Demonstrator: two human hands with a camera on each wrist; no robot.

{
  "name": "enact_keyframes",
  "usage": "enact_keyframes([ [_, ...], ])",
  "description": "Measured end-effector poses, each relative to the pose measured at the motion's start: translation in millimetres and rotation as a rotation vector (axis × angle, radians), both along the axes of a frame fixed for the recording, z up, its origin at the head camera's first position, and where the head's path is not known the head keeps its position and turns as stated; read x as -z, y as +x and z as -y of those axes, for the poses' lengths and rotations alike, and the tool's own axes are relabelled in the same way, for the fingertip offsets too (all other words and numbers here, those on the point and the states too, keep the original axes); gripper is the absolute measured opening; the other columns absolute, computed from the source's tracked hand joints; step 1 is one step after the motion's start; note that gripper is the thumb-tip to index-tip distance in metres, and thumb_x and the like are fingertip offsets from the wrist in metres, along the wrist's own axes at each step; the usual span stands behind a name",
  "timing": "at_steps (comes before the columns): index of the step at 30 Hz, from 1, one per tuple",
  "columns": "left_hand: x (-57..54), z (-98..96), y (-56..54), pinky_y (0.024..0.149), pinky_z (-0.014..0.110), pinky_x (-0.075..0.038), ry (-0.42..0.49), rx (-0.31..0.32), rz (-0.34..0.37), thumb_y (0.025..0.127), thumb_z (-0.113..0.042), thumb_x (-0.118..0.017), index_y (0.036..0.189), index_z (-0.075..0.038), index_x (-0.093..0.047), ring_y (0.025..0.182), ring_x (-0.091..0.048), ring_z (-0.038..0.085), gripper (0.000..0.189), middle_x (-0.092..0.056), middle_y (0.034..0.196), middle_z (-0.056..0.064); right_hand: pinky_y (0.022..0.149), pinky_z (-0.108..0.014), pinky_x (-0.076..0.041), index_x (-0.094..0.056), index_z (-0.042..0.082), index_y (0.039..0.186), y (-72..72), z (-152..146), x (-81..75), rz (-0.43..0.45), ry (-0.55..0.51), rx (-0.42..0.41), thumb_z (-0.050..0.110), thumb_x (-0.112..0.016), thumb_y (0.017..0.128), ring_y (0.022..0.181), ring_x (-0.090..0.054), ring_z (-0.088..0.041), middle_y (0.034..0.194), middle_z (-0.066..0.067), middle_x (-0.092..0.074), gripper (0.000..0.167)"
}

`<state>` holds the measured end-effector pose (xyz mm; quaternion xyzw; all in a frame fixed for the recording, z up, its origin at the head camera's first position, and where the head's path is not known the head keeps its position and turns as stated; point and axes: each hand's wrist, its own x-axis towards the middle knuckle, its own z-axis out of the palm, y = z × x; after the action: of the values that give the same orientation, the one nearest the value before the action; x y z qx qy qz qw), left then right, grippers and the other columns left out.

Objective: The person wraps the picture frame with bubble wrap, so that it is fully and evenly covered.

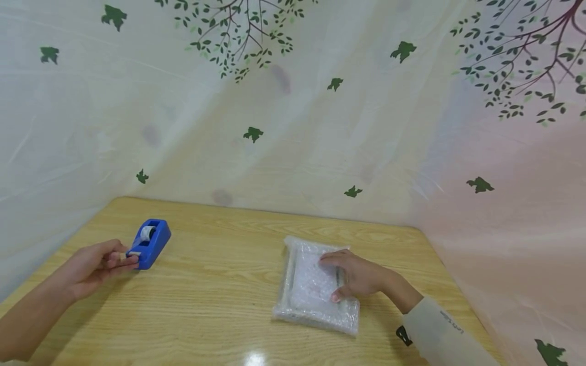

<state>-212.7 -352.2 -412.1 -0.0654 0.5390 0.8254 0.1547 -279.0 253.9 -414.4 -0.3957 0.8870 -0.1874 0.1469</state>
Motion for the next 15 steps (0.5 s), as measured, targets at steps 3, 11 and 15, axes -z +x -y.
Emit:
enact_keyframes([
  [3, 0.4, 1.1, 1.9, 0.088, 0.042, -0.058, -0.031, 0.033, 0.063, 0.109, -0.011, -0.042, 0.092, -0.010, -0.072, 0.088, -0.075, 0.026, 0.034, -0.059, 0.062, 0.000, 0.119, -0.066, -0.017, -0.048, 0.003, 0.151, 0.3, 0.6, -0.4, -0.001, 0.002, 0.001, 0.049, -0.081, 0.082, 0.146, -0.034, -0.041, 0.157, -0.013, -0.044, 0.089],
  [11, -2.4, 3.6, 4.3, 0.092, 0.042, -0.057, -0.264, 0.180, 0.102, 0.109, -0.020, -0.051, 0.074, -0.011, -0.065, 0.094, -0.074, 0.023, 0.038, -0.062, 0.070, 0.002, 0.119, -0.068, -0.012, -0.048, 0.003, 0.150, 1.3, 0.7, -1.8, 0.003, -0.003, 0.008, 0.051, -0.080, 0.082, 0.146, -0.032, -0.043, 0.157, -0.014, -0.043, 0.090],
  [15, -1.6, 7.2, 5.5, 0.092, 0.040, -0.057, -0.344, 0.195, 0.086, 0.107, -0.021, -0.056, 0.068, -0.012, -0.057, 0.095, -0.073, 0.021, 0.040, -0.063, 0.086, 0.005, 0.118, -0.069, -0.011, -0.047, 0.003, 0.151, 0.4, 0.2, -1.0, 0.005, -0.009, 0.001, 0.051, -0.080, 0.083, 0.146, -0.032, -0.044, 0.158, -0.015, -0.043, 0.090],
])
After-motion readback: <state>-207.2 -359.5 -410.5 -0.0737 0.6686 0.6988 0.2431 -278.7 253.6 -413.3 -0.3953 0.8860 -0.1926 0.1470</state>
